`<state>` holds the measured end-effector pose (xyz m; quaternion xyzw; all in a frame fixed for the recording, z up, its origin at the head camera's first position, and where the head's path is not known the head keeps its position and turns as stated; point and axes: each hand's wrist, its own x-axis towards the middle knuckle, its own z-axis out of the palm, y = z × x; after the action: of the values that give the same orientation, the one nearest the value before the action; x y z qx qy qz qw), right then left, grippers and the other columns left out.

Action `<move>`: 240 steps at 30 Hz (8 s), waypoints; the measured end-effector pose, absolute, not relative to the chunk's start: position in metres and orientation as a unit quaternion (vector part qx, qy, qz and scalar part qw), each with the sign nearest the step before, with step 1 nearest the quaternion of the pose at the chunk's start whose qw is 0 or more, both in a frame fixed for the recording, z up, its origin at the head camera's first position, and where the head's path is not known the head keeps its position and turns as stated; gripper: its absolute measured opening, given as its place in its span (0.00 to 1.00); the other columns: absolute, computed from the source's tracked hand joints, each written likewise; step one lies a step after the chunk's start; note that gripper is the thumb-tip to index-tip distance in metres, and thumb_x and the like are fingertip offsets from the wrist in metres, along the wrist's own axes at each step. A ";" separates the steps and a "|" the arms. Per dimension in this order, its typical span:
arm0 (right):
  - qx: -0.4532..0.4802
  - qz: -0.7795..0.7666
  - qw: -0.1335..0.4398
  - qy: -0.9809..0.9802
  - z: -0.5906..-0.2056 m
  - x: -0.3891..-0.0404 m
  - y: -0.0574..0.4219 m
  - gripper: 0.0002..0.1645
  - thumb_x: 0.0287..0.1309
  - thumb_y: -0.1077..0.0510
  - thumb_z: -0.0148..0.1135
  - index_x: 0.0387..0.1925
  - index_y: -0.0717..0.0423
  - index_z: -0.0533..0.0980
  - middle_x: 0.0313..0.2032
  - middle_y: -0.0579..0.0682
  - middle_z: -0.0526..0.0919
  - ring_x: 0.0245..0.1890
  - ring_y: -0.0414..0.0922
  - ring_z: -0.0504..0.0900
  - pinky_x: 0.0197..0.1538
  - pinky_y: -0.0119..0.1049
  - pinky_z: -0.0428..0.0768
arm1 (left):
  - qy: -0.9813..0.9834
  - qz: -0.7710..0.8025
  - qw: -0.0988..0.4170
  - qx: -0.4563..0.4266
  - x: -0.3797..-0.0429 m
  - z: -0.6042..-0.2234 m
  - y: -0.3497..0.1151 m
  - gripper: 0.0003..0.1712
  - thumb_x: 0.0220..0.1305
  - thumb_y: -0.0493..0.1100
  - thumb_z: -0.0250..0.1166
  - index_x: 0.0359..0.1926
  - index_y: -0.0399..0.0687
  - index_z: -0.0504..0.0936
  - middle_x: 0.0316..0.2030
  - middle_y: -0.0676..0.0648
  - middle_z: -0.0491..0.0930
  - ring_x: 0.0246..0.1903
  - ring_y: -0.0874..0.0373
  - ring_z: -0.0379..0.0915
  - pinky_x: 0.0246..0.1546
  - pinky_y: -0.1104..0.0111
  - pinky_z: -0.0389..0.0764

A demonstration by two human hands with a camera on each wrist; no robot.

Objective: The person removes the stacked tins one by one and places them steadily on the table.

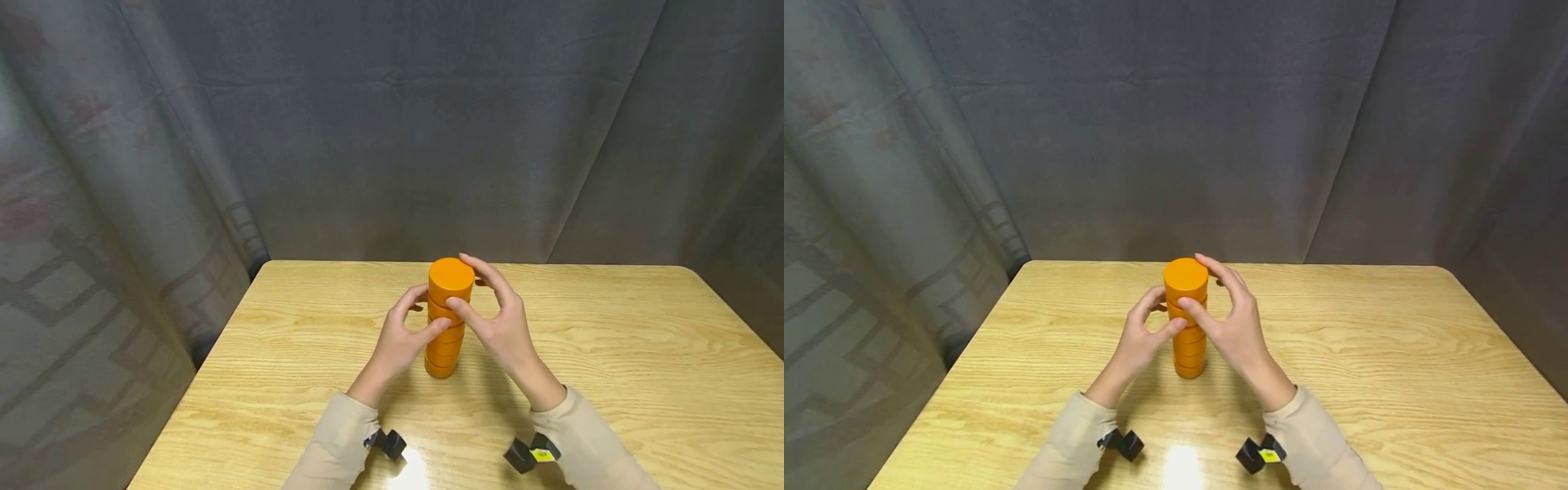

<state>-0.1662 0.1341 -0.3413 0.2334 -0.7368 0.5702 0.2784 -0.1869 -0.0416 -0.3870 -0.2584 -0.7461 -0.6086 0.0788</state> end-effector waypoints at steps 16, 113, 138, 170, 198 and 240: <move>0.225 0.574 0.313 -0.723 -0.339 -0.164 0.139 0.36 0.51 0.72 0.69 0.64 0.59 0.73 0.55 0.45 0.79 0.53 0.41 0.75 0.57 0.34 0.68 | -0.748 -0.605 0.085 -0.260 -0.188 -0.389 -0.042 0.34 0.62 0.64 0.66 0.65 0.56 0.74 0.58 0.59 0.76 0.55 0.59 0.68 0.56 0.55 0.68; 0.111 0.516 0.241 -0.815 -0.402 -0.215 0.243 0.35 0.54 0.69 0.71 0.64 0.65 0.69 0.52 0.39 0.75 0.49 0.27 0.71 0.50 0.25 0.68 | -0.744 -0.608 0.086 -0.265 -0.189 -0.389 -0.041 0.32 0.62 0.58 0.69 0.64 0.54 0.74 0.59 0.58 0.76 0.57 0.60 0.69 0.57 0.54 0.68; 0.108 0.494 0.197 -0.840 -0.415 -0.237 0.263 0.34 0.58 0.66 0.69 0.64 0.67 0.67 0.57 0.64 0.74 0.48 0.22 0.69 0.49 0.32 0.70 | -0.743 -0.609 0.082 -0.266 -0.190 -0.390 -0.039 0.31 0.63 0.56 0.69 0.64 0.55 0.74 0.59 0.58 0.76 0.56 0.60 0.69 0.57 0.54 0.68; 0.071 0.482 0.121 -0.865 -0.429 -0.254 0.277 0.37 0.61 0.59 0.68 0.65 0.71 0.63 0.58 0.70 0.72 0.47 0.27 0.67 0.45 0.28 0.69 | -0.743 -0.608 0.082 -0.266 -0.188 -0.389 -0.040 0.32 0.63 0.58 0.69 0.65 0.55 0.73 0.60 0.57 0.76 0.57 0.60 0.69 0.57 0.58 0.69; 0.067 0.478 0.063 -0.874 -0.445 -0.261 0.291 0.39 0.60 0.61 0.69 0.65 0.74 0.61 0.60 0.74 0.71 0.54 0.50 0.75 0.48 0.23 0.70 | -0.740 -0.612 0.078 -0.266 -0.189 -0.389 -0.039 0.32 0.63 0.57 0.69 0.64 0.54 0.74 0.59 0.57 0.76 0.57 0.59 0.69 0.57 0.48 0.68; 0.084 0.460 0.052 -0.882 -0.446 -0.259 0.294 0.42 0.60 0.64 0.68 0.68 0.75 0.56 0.60 0.76 0.68 0.56 0.66 0.71 0.55 0.48 0.69 | -0.755 -0.596 0.092 -0.257 -0.186 -0.388 -0.036 0.31 0.63 0.50 0.70 0.65 0.51 0.73 0.58 0.56 0.76 0.54 0.58 0.70 0.55 0.59 0.71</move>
<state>-0.2593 0.2936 -0.4463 0.0836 -0.8822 0.4604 0.0524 -0.1861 -0.0362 -0.3882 -0.2567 -0.7550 -0.5963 0.0918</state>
